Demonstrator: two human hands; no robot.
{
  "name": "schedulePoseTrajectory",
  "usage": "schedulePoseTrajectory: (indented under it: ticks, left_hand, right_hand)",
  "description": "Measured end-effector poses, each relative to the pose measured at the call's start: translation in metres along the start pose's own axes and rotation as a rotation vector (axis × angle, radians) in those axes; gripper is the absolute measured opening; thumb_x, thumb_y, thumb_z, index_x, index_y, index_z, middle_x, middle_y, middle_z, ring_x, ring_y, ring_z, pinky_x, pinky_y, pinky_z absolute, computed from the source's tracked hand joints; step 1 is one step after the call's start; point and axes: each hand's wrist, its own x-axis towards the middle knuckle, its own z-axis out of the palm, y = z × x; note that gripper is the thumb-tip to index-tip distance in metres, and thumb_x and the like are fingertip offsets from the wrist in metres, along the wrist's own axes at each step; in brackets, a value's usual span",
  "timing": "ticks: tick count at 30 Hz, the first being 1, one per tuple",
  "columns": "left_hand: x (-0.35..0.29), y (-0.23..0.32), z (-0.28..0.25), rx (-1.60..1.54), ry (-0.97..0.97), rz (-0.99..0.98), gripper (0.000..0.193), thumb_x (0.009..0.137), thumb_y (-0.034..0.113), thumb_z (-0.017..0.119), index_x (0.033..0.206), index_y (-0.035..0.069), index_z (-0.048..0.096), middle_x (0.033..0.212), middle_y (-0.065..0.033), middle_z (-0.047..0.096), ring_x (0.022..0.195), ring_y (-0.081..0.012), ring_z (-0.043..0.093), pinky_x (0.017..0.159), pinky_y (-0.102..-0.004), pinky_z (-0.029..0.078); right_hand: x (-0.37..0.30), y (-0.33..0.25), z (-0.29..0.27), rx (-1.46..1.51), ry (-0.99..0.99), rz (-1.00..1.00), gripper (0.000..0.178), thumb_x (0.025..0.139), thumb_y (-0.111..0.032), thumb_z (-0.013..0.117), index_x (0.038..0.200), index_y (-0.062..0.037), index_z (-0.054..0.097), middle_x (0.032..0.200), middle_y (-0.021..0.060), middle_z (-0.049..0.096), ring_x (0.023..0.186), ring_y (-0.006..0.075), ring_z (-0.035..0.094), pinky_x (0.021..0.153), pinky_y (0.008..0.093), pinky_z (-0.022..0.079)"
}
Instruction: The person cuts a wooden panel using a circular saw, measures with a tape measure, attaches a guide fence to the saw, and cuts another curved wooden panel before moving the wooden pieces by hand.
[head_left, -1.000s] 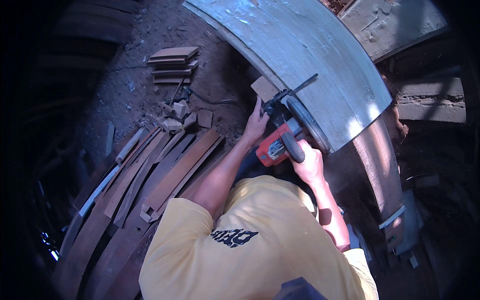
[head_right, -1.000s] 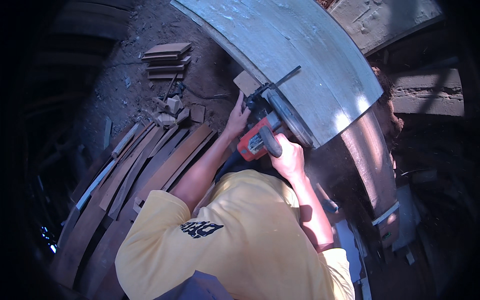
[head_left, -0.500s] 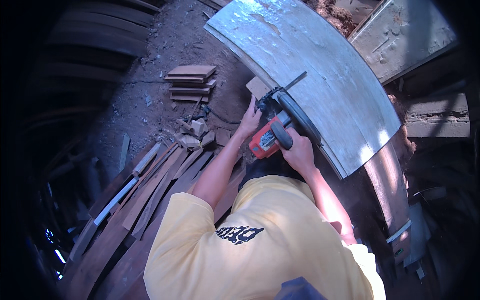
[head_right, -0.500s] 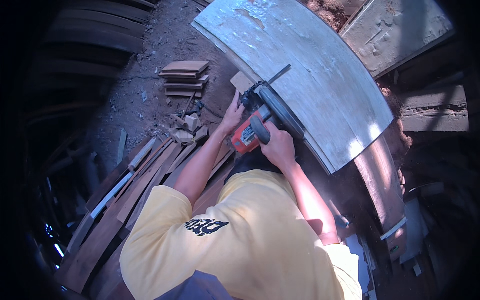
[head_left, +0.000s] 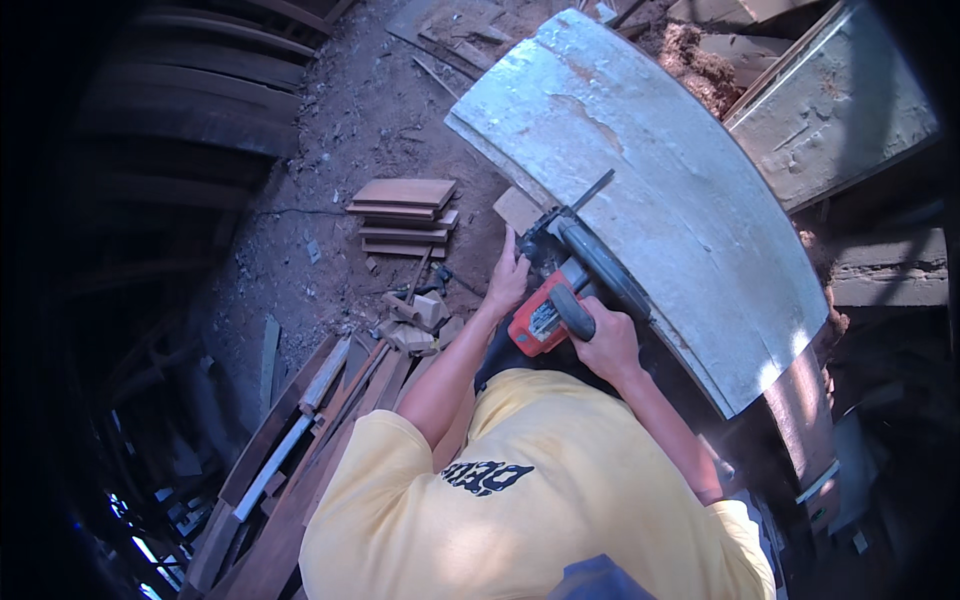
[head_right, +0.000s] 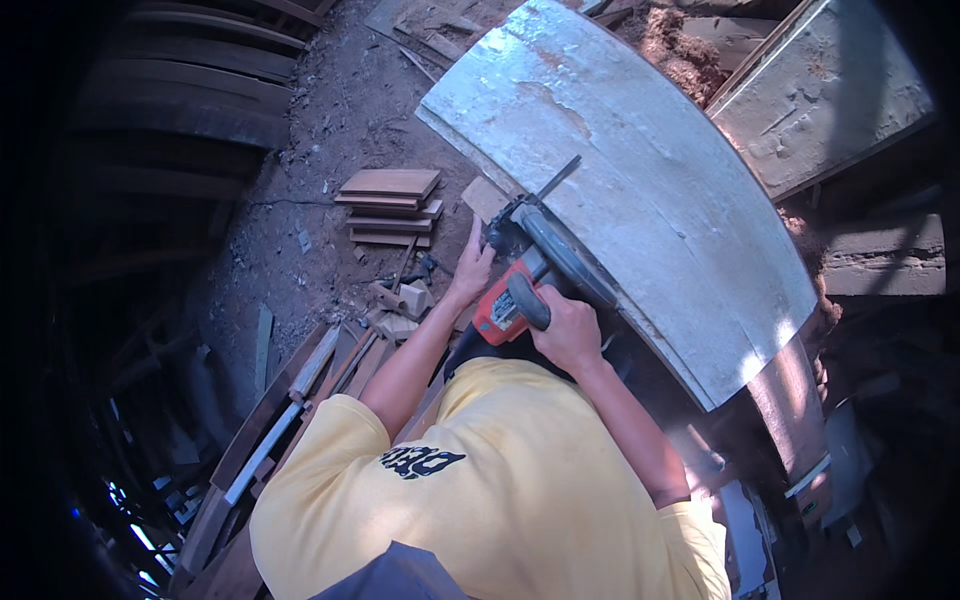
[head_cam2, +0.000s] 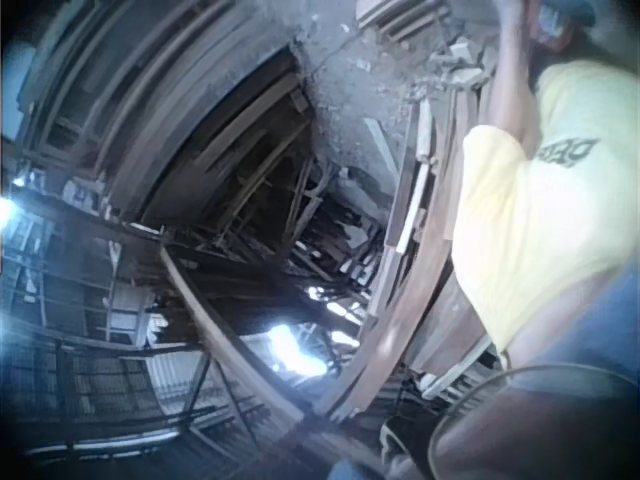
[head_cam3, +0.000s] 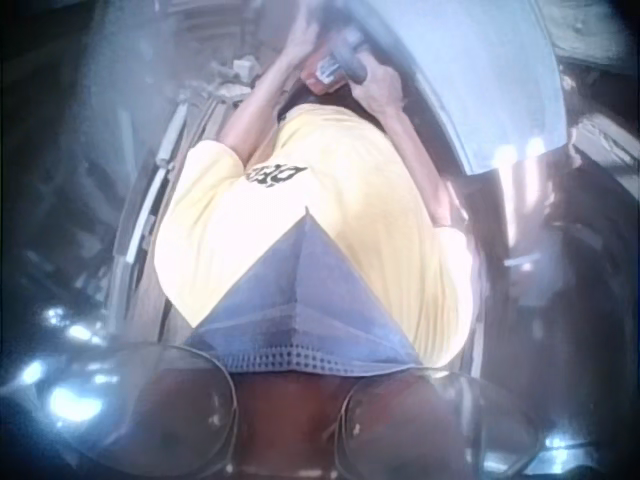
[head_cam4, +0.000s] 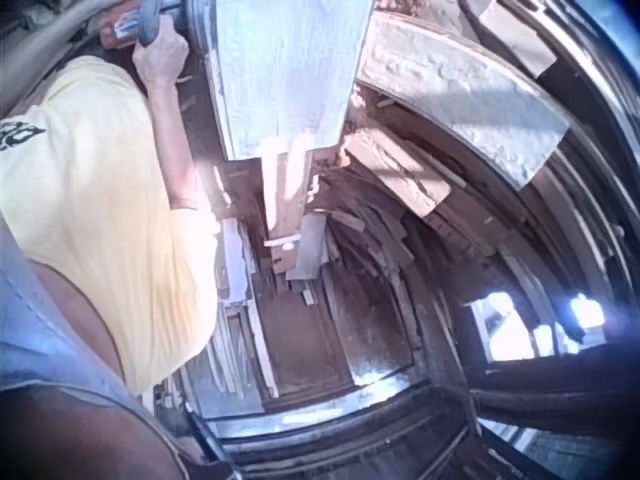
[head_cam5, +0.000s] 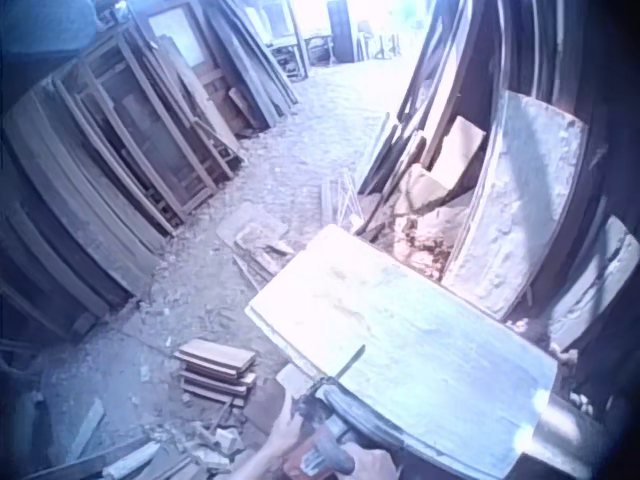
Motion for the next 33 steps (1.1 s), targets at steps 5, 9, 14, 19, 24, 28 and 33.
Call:
schedulePoseTrajectory:
  ticks: [5,9,14,19,24,28,33]
  left_hand:
    - [0.022,0.008,-0.045,-0.123,-0.03,-0.048,0.077,0.105,0.005,0.046,0.166,-0.001,-0.001,0.161,-0.0212,0.038,0.143,-0.0221,0.042,0.119,-0.0307,0.031]
    - [0.046,0.057,-0.079,-0.086,-0.126,-0.25,0.075,0.105,0.006,0.046,0.166,-0.001,0.001,0.161,-0.0215,0.038,0.145,-0.0228,0.041,0.119,-0.0314,0.031]
    - [0.077,0.016,-0.113,-0.074,-0.015,-0.037,0.075,0.104,0.012,0.047,0.165,-0.001,0.005,0.149,-0.0236,0.049,0.133,-0.0263,0.052,0.112,-0.0349,0.039]
    - [0.115,-0.008,-0.153,-0.02,0.076,0.115,0.077,0.102,0.014,0.047,0.165,-0.001,0.006,0.146,-0.0257,0.054,0.129,-0.0304,0.058,0.109,-0.0367,0.043]
    - [0.164,-0.019,-0.214,0.003,0.051,0.082,0.078,0.101,0.012,0.049,0.164,-0.005,0.006,0.152,-0.0283,0.049,0.136,-0.0292,0.053,0.113,-0.0354,0.041]
    - [0.214,-0.01,-0.25,-0.2,-0.012,0.069,0.077,0.099,0.003,0.044,0.165,-0.004,0.004,0.161,-0.0237,0.036,0.144,-0.0256,0.042,0.118,-0.0335,0.036]
    - [0.282,0.014,-0.368,-0.307,-0.038,-0.031,0.075,0.097,-0.004,0.044,0.165,-0.001,0.012,0.157,-0.0198,0.042,0.132,-0.0233,0.055,0.107,-0.0339,0.05]
  right_hand:
    - [0.046,-0.031,0.018,0.026,0.01,-0.016,0.026,0.079,-0.011,0.079,0.102,-0.0081,0.066,0.082,0.0182,0.072,0.078,0.0396,0.071,0.067,0.0467,0.057]
    - [0.077,-0.039,0.034,0.009,0.023,0.01,0.025,0.079,-0.012,0.078,0.1,-0.0081,0.066,0.081,0.0177,0.071,0.076,0.0396,0.071,0.066,0.0465,0.056]
    - [0.117,-0.062,0.056,0.002,0.003,-0.014,0.027,0.078,-0.012,0.078,0.101,-0.008,0.066,0.082,0.0178,0.071,0.077,0.0397,0.071,0.066,0.0467,0.056]
    - [0.163,-0.09,0.078,0.03,0.015,-0.032,0.025,0.079,-0.009,0.08,0.1,-0.0057,0.066,0.084,0.0186,0.071,0.078,0.0408,0.07,0.068,0.0448,0.056]
    - [0.217,-0.113,0.105,0.011,0.022,-0.058,0.028,0.079,-0.013,0.076,0.105,-0.0082,0.066,0.083,0.0199,0.071,0.079,0.042,0.07,0.069,0.0494,0.055]
    - [0.268,-0.135,0.122,-0.04,0.025,-0.066,0.032,0.079,-0.018,0.076,0.108,-0.0095,0.066,0.082,0.0221,0.07,0.079,0.0438,0.07,0.072,0.0534,0.056]
    - [0.367,-0.173,0.177,-0.069,0.016,-0.18,0.042,0.073,-0.018,0.074,0.113,-0.0102,0.065,0.08,0.0234,0.072,0.078,0.0421,0.073,0.071,0.0533,0.06]
